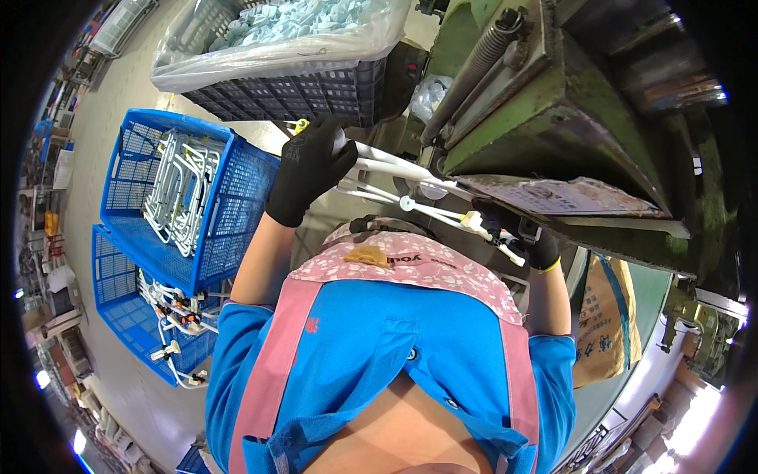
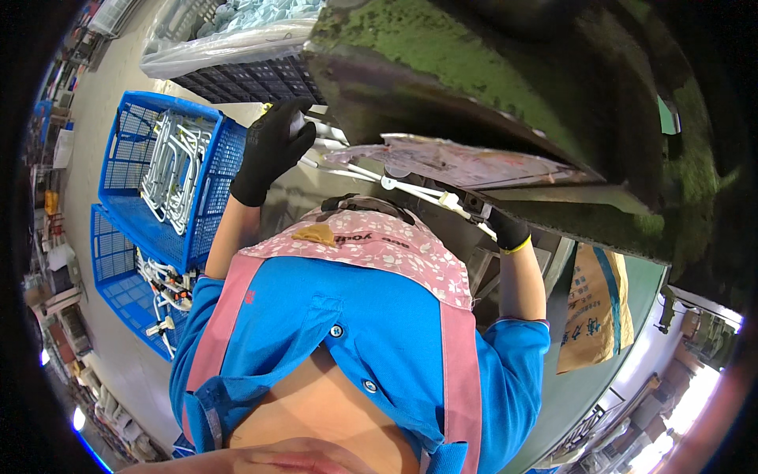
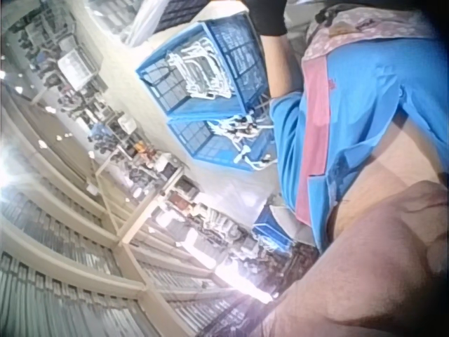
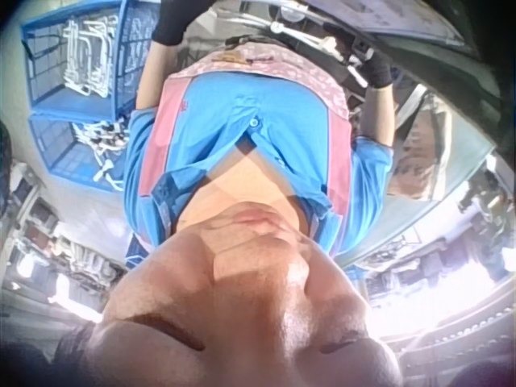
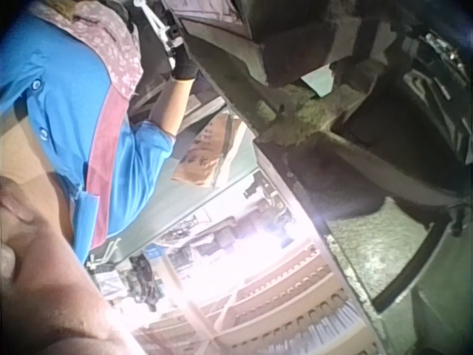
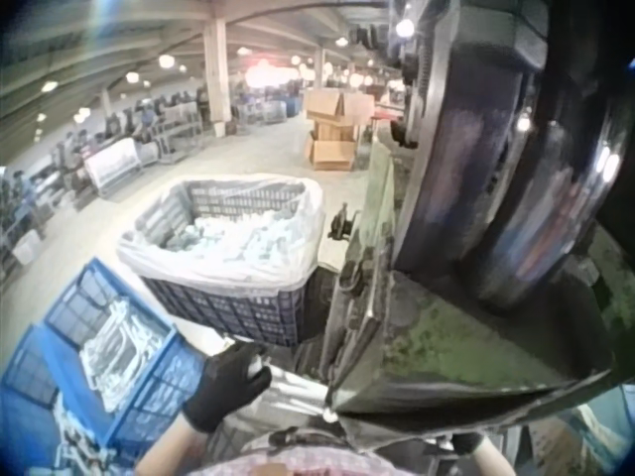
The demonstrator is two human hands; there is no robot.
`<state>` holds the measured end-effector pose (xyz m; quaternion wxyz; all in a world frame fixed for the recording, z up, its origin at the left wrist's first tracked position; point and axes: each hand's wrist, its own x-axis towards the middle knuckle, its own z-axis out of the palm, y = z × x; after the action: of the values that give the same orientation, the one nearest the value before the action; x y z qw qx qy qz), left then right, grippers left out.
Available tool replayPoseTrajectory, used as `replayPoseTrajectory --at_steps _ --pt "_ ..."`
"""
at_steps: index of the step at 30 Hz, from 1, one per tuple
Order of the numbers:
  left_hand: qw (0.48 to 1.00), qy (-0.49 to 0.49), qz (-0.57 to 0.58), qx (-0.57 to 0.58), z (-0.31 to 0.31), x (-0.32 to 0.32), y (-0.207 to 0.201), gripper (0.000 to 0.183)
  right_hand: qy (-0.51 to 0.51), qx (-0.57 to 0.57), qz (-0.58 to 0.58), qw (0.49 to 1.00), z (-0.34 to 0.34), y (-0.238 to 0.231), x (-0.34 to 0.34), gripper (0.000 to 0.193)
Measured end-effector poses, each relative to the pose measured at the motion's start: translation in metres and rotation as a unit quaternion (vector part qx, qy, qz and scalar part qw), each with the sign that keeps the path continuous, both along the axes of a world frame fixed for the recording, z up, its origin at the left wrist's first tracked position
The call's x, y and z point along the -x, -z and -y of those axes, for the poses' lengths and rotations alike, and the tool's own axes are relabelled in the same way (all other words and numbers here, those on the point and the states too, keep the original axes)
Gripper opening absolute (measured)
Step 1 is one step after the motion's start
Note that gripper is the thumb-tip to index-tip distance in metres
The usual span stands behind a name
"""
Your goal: The person picks white plastic frames from a bin, attaches small light-blue plastic caps to the ends, and places the assembled frames into a blue crate. The process is repeated multiple times in a factory setting.
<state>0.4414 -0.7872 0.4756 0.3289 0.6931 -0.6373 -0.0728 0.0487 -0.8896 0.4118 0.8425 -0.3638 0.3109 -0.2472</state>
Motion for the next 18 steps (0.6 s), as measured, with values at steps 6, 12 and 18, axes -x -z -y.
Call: replayPoseTrajectory --at_steps 6,12,18 --pt "1.000 0.002 0.012 0.008 0.005 0.001 0.003 0.033 0.004 0.009 -0.029 1.000 -0.001 -0.001 0.002 0.088" --pt "1.000 -0.003 -0.003 -0.016 0.006 -0.002 0.013 0.034 0.000 0.044 -0.060 0.997 -0.006 -0.005 -0.005 0.091" --pt "1.000 0.001 -0.005 0.026 0.005 0.005 0.025 0.037 -0.086 0.430 -0.257 0.861 -0.011 -0.011 -0.029 0.069"
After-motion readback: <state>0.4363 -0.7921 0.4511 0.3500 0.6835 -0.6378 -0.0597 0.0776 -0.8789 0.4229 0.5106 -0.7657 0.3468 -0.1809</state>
